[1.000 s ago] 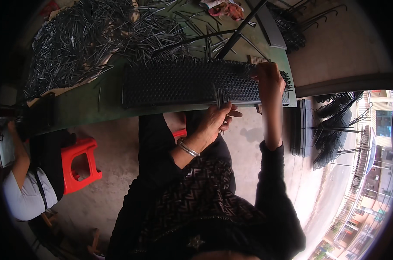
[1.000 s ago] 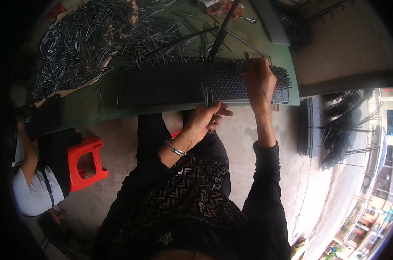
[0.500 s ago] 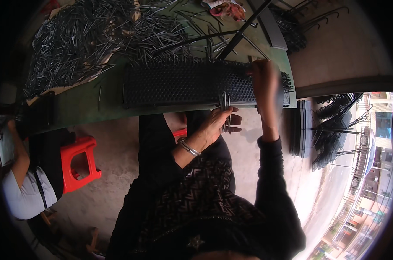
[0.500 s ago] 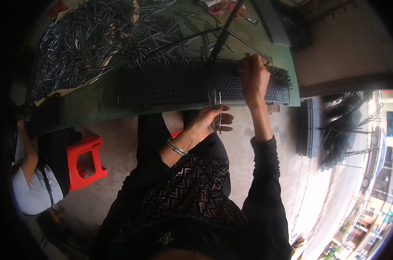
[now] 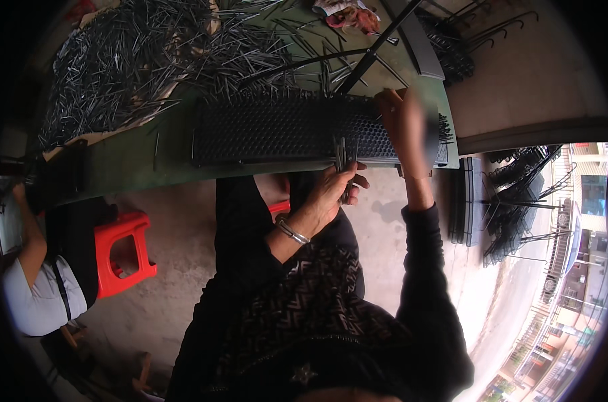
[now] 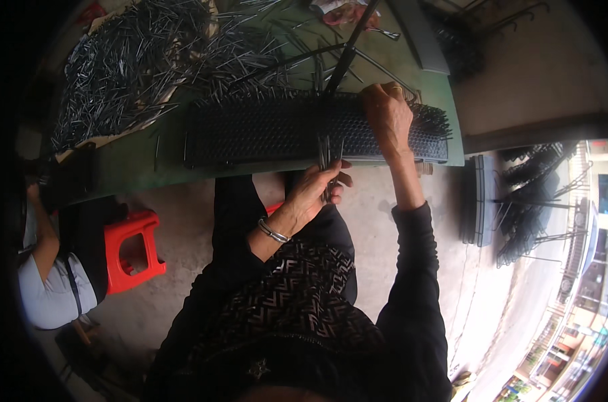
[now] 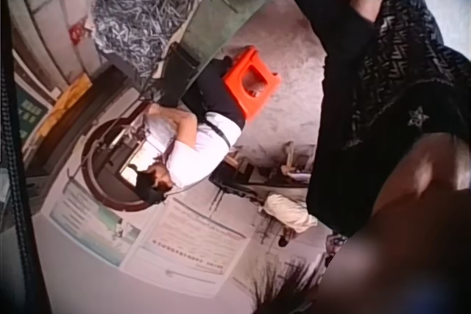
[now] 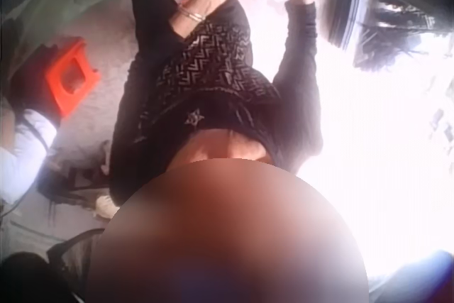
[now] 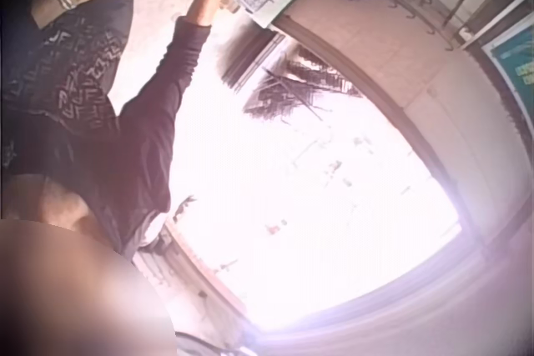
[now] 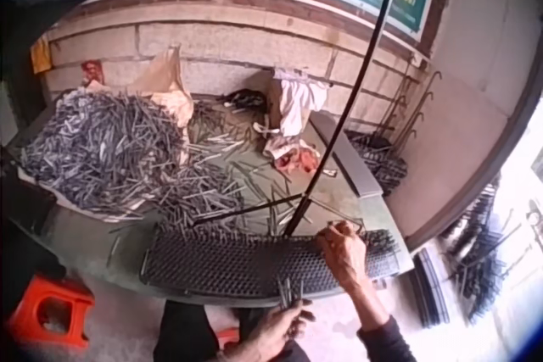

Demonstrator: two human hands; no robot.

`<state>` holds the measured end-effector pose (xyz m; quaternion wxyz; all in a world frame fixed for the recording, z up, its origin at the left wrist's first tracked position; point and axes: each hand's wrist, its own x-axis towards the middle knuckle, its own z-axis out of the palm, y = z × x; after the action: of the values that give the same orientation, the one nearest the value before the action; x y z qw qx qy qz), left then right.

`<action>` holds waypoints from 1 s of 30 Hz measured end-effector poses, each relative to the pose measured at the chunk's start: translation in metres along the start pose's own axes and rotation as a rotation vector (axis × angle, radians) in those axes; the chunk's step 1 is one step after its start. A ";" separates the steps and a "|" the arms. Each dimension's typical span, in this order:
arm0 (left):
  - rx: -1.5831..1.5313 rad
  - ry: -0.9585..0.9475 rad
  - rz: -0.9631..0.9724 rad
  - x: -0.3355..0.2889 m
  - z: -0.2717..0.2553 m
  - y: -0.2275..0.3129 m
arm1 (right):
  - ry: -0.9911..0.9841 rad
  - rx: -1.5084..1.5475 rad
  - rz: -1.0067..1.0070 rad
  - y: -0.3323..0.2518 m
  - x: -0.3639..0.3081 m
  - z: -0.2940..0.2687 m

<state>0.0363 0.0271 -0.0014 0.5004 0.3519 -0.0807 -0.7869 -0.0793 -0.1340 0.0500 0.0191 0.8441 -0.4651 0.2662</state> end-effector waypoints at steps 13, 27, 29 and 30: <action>0.046 -0.033 0.115 -0.009 0.006 0.009 | -0.542 0.744 0.383 -0.020 -0.039 -0.036; 0.310 -0.019 0.207 -0.005 0.009 0.005 | -0.709 1.037 0.429 -0.006 -0.050 -0.035; 0.282 0.003 0.203 -0.001 0.007 0.002 | -0.777 0.925 0.443 -0.007 -0.048 -0.040; 0.254 0.026 0.200 0.001 0.006 0.000 | -0.777 0.925 0.442 -0.006 -0.046 -0.042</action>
<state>0.0326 0.0249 0.0028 0.5287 0.4127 -0.2079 -0.7120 -0.1126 -0.0832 0.0661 -0.5723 0.6841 -0.4381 0.1117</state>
